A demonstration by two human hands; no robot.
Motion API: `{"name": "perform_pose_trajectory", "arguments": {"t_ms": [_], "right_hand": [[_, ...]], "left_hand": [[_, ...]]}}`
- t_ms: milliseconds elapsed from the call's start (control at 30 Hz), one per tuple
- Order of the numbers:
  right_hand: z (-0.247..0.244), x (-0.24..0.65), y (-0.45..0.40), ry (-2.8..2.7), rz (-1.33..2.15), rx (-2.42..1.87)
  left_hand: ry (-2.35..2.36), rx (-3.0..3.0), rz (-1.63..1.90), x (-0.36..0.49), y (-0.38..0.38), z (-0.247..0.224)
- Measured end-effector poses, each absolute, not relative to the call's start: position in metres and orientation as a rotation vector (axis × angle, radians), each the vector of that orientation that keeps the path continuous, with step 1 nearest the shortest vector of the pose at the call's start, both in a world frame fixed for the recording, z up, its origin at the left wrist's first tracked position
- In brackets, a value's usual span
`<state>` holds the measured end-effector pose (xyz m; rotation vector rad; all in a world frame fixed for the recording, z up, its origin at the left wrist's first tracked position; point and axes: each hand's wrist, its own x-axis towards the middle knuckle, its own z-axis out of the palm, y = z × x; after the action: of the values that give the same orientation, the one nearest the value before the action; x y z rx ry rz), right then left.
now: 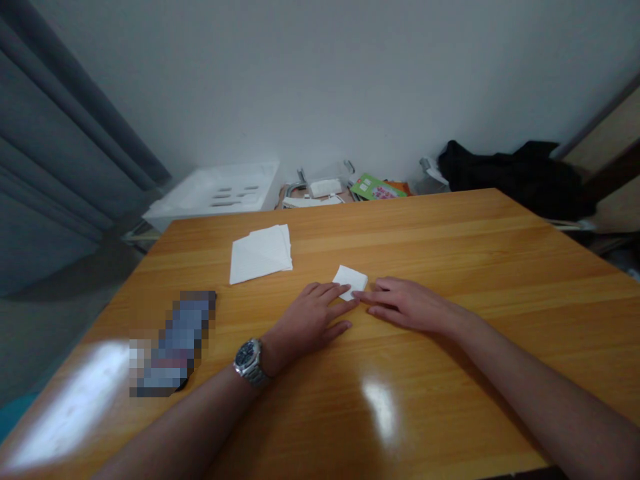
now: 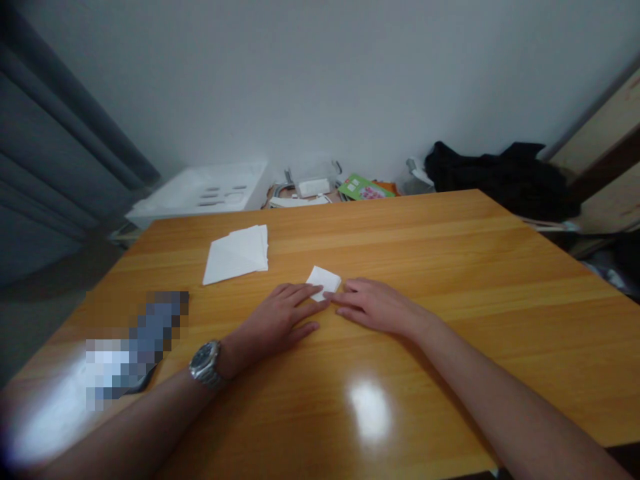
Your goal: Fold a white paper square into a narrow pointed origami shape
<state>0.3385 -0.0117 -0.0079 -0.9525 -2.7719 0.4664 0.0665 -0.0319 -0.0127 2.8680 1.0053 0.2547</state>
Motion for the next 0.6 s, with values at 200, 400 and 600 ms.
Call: {"name": "perform_pose_trajectory", "arguments": {"t_ms": [200, 400, 600], "right_hand": [[-0.003, 0.338, -0.016, -2.809, 0.371, -0.988], [-0.001, 0.341, -0.021, -2.814, 0.262, -1.021], [-0.004, 0.343, -0.025, -2.828, 0.146, -1.151]], "left_hand": [[1.002, 2.863, 0.257, 0.067, -0.031, -0.014], [1.001, 2.877, 0.263, 0.067, -0.033, -0.013], [1.008, 2.88, 0.249, 0.067, -0.032, -0.014]]}}
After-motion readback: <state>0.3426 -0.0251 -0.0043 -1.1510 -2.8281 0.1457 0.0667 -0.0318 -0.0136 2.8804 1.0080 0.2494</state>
